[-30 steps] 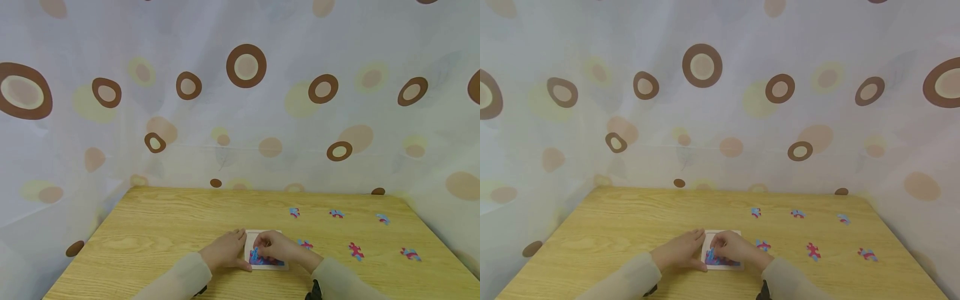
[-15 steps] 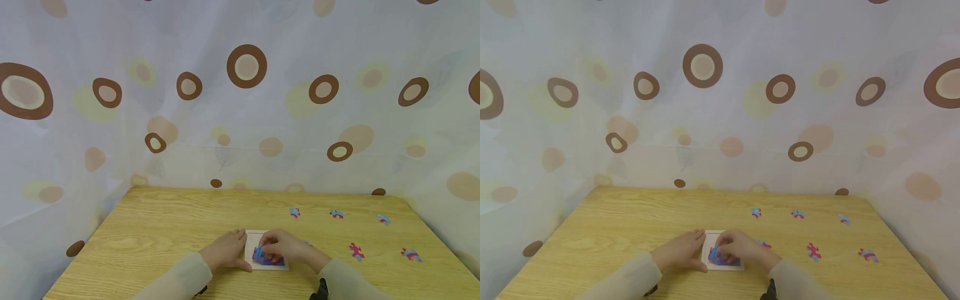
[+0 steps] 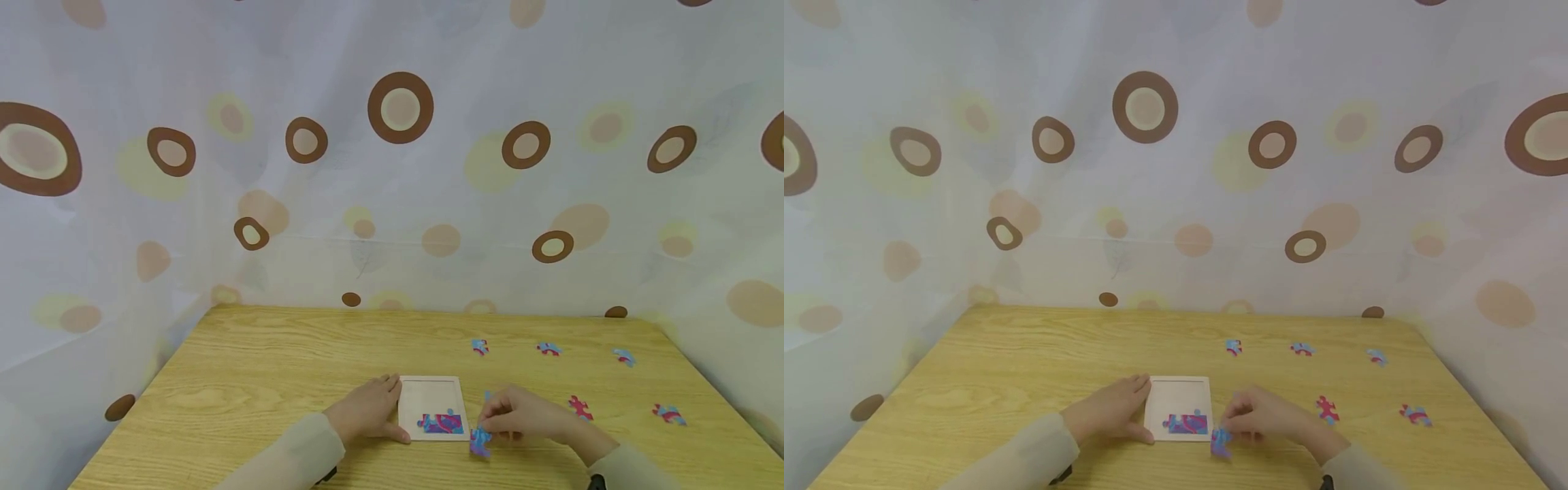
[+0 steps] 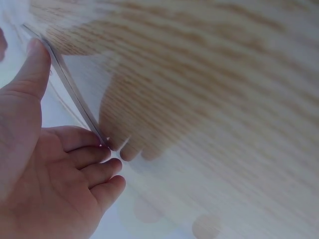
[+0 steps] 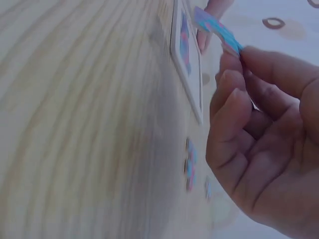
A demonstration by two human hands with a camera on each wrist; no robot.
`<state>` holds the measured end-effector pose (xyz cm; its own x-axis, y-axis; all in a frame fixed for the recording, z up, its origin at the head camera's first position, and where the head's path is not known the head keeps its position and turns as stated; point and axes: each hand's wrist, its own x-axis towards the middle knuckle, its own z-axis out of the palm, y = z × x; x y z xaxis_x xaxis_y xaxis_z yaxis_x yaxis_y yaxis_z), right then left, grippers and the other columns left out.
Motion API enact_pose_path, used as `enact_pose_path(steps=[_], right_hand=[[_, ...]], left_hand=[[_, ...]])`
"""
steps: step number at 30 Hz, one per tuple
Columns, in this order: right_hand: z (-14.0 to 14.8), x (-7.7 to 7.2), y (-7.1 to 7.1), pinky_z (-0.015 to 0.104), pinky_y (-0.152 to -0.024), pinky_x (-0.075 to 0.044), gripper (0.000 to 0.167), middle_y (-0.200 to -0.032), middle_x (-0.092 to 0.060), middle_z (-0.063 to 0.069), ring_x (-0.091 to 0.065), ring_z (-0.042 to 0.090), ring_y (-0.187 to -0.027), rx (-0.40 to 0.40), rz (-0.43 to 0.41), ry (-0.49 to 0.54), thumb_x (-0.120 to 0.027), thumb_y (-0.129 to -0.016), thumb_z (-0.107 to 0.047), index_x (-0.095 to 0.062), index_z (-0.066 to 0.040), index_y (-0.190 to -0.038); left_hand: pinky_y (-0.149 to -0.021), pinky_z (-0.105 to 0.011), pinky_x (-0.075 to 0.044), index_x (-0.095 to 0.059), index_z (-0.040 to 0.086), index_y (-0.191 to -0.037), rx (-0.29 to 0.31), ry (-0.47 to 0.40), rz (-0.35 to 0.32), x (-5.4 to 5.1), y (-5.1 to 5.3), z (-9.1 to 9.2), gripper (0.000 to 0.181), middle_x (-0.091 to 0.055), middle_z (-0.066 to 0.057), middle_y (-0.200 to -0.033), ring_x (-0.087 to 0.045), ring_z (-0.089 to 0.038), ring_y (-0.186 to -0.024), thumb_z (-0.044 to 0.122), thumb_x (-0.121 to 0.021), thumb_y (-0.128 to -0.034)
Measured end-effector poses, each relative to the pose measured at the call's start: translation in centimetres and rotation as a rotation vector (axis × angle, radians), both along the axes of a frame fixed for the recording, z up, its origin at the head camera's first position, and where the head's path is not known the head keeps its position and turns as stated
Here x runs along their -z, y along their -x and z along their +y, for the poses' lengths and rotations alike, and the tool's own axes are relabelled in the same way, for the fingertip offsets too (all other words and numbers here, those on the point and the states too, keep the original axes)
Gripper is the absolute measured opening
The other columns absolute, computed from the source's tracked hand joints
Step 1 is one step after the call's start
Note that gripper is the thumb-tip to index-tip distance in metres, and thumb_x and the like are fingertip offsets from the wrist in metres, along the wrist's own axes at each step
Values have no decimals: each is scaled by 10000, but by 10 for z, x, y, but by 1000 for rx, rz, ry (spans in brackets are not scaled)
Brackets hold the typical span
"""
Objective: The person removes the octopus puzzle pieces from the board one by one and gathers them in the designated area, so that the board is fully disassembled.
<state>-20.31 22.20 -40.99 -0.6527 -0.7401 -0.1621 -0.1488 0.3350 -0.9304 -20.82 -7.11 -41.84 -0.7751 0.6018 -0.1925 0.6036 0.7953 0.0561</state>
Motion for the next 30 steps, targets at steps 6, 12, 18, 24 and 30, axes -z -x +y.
enact_pose_path(steps=[6,12,18,24,30], right_hand=[[27,4,-14,131,-433,-338,196,-650,-548,-63,-423,17,-506,-96,-67,-13,-549,-918,-111,-670,34,-864],[34,8,-28,106,-422,-303,200,-571,-506,41,-394,-21,-472,-203,-164,37,-541,-907,-53,-642,117,-877],[33,10,-33,97,-410,-270,188,-577,-357,301,-333,-36,-452,-274,-186,93,-530,-893,0,-624,161,-870],[33,7,-35,90,-418,-279,175,-573,-389,286,-333,-43,-457,-261,-155,78,-544,-874,7,-621,163,-860],[33,6,-37,93,-424,-298,162,-615,-531,-34,-356,-45,-475,-231,-149,50,-559,-867,5,-603,161,-854]], left_hand=[[-1048,-313,-294,-352,0,-1404,-19,1,-17,-4,-2,0,925,-334,-125,-1437,-328,-251,-1300,641,-559,-770],[-1050,-310,-290,-355,-6,-1401,-18,-5,-19,-7,-4,-1,916,-338,-128,-1435,-329,-252,-1300,629,-567,-776],[-1051,-312,-288,-357,-5,-1400,-14,-8,-20,-7,-4,-1,911,-339,-131,-1433,-329,-253,-1300,627,-563,-778],[-1062,-321,-269,-335,7,-1414,-15,-2,-38,-7,-4,-1,912,-312,-121,-1450,-297,-245,-1318,631,-550,-784],[-1064,-315,-264,-338,10,-1414,-19,-6,-38,-5,-3,0,911,-312,-114,-1451,-294,-236,-1320,634,-548,-785]])
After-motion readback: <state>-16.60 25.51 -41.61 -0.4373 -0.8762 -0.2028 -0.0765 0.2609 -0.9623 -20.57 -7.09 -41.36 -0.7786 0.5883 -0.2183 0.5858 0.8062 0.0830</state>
